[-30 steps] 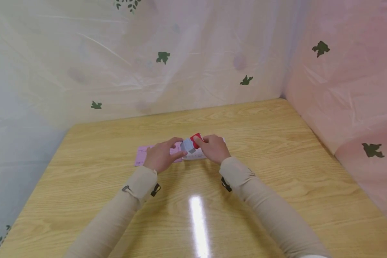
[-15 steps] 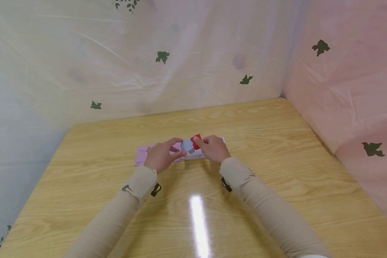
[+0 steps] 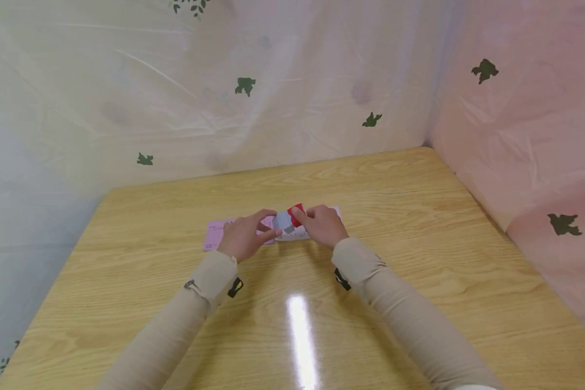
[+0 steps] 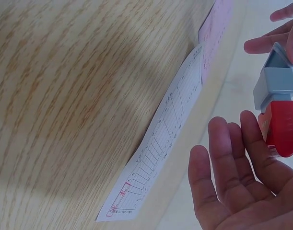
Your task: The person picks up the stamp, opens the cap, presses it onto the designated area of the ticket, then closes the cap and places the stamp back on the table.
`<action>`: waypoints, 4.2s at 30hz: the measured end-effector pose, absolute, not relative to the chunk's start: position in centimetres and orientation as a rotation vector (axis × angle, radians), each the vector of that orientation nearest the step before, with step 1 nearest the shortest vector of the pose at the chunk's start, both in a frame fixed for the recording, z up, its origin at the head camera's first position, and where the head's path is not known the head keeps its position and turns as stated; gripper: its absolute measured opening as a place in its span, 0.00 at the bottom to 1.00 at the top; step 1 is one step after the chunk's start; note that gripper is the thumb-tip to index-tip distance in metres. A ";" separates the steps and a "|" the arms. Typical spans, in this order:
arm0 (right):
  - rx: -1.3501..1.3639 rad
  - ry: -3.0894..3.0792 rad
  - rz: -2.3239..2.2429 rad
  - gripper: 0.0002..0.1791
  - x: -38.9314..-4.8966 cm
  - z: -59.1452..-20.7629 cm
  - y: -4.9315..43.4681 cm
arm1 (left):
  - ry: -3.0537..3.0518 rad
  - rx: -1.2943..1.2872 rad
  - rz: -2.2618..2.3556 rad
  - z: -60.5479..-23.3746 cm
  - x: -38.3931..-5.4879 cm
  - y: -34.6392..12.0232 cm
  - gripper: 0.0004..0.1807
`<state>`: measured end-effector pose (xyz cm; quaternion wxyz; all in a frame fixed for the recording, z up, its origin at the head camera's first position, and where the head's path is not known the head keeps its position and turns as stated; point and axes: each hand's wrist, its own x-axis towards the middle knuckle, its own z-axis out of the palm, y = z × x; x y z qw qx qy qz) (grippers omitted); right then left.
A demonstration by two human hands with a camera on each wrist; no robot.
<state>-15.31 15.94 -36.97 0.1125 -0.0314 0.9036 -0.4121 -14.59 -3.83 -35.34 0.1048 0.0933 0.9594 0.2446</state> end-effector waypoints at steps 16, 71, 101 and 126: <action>-0.148 2.637 -1.207 0.33 -15.3 -37.0 16.0 | 2.755 0.343 0.815 -35.6 -14.7 -4.0 0.29; -0.089 2.399 -1.432 0.34 -15.1 -37.2 16.6 | 2.808 0.283 0.804 -35.5 -14.9 -4.1 0.29; -0.121 2.363 -1.495 0.29 -14.9 -36.9 16.8 | 2.817 0.412 0.605 -35.9 -15.4 -4.0 0.21; -0.106 2.382 -1.445 0.25 -14.8 -36.0 16.5 | 2.875 0.538 0.322 -35.0 -15.0 -3.7 0.22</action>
